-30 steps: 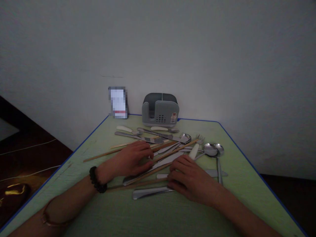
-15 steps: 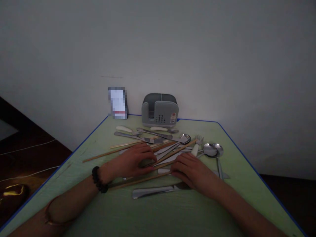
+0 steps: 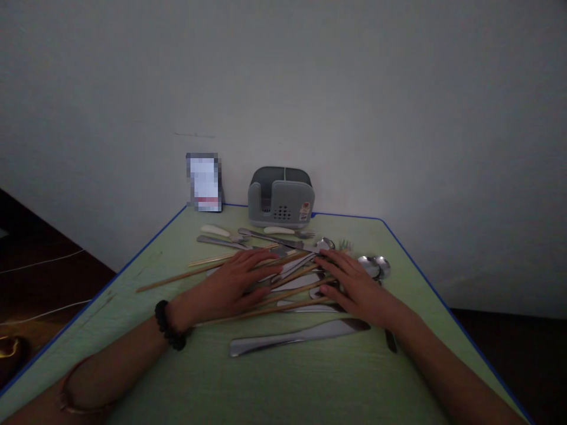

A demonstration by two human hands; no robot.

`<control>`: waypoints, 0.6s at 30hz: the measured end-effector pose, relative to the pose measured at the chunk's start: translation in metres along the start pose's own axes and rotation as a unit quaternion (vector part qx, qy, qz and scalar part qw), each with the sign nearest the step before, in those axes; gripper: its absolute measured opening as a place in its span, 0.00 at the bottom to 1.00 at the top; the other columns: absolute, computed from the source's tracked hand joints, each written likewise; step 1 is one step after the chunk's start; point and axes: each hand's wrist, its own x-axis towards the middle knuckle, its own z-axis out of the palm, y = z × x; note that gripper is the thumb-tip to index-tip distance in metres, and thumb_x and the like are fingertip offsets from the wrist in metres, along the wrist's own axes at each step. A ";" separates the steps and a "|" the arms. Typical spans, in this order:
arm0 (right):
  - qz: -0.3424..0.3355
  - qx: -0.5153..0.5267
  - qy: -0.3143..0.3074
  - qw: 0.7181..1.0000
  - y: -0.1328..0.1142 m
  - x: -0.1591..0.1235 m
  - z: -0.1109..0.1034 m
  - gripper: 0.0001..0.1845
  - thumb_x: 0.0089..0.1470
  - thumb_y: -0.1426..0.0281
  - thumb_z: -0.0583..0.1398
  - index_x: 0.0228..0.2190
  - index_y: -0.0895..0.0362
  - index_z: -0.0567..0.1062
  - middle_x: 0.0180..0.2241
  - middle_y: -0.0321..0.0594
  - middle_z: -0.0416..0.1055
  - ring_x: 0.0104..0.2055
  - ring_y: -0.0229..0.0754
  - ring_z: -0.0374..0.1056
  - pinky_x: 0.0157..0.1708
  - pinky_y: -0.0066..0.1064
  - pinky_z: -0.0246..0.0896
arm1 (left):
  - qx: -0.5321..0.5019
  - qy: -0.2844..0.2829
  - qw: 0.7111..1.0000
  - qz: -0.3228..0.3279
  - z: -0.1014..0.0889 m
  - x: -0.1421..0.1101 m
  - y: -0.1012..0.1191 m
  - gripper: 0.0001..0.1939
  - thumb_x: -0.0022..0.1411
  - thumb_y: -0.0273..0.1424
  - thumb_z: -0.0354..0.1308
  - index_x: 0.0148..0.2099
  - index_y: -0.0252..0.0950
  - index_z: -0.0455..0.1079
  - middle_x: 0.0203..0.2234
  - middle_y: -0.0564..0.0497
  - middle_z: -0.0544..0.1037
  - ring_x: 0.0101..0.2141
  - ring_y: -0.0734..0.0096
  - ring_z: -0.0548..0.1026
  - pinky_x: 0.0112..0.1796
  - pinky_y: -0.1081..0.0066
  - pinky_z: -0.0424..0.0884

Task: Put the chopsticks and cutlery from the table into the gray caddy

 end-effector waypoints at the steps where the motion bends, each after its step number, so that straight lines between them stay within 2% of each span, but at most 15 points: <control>1: -0.002 -0.001 -0.002 1.000 0.000 0.000 0.000 0.26 0.60 0.59 0.53 0.57 0.56 0.63 0.60 0.52 0.58 0.63 0.53 0.52 0.59 0.53 0.50 | 0.008 -0.010 1.000 -0.001 0.001 0.000 -0.002 0.23 0.67 0.35 0.49 0.63 0.43 0.57 0.62 0.47 0.59 0.63 0.59 0.52 0.60 0.54 0.53; 5: 0.000 0.007 0.003 1.000 -0.002 0.001 -0.005 0.20 0.58 0.61 0.56 0.49 0.56 0.69 0.57 0.51 0.63 0.59 0.52 0.58 0.56 0.50 0.54 | 0.023 -0.039 0.999 -0.004 0.005 -0.001 -0.005 0.24 0.68 0.40 0.48 0.64 0.45 0.55 0.65 0.49 0.55 0.65 0.59 0.46 0.62 0.54 0.50; 8: 0.015 0.012 0.014 1.000 -0.004 0.002 -0.009 0.13 0.57 0.63 0.57 0.42 0.57 0.71 0.52 0.51 0.66 0.55 0.51 0.61 0.52 0.48 0.58 | 0.028 -0.042 0.999 -0.002 0.006 -0.001 -0.007 0.24 0.68 0.40 0.47 0.64 0.45 0.56 0.65 0.50 0.55 0.65 0.60 0.48 0.62 0.53 0.48; 10: 0.019 0.011 0.017 1.000 -0.005 0.002 -0.010 0.12 0.55 0.63 0.59 0.39 0.57 0.71 0.50 0.51 0.67 0.53 0.52 0.62 0.50 0.48 0.59 | 0.034 -0.042 0.999 0.005 0.007 -0.001 -0.009 0.22 0.69 0.38 0.45 0.63 0.45 0.57 0.63 0.52 0.58 0.63 0.62 0.51 0.61 0.55 0.50; 15: 0.014 0.011 0.016 1.000 -0.006 0.003 -0.010 0.11 0.56 0.62 0.58 0.36 0.57 0.71 0.46 0.50 0.68 0.48 0.51 0.64 0.46 0.45 0.61 | 0.067 0.015 0.998 -0.007 0.009 0.001 -0.012 0.17 0.70 0.34 0.44 0.57 0.40 0.65 0.51 0.48 0.73 0.52 0.64 0.67 0.53 0.61 0.62; 18: 0.010 0.002 0.027 1.000 -0.006 0.003 -0.008 0.15 0.58 0.61 0.57 0.43 0.58 0.71 0.46 0.51 0.68 0.48 0.51 0.64 0.46 0.46 0.61 | 0.112 0.035 0.992 -0.035 0.005 0.001 -0.014 0.14 0.68 0.33 0.46 0.46 0.38 0.72 0.41 0.46 0.75 0.42 0.65 0.70 0.45 0.63 0.66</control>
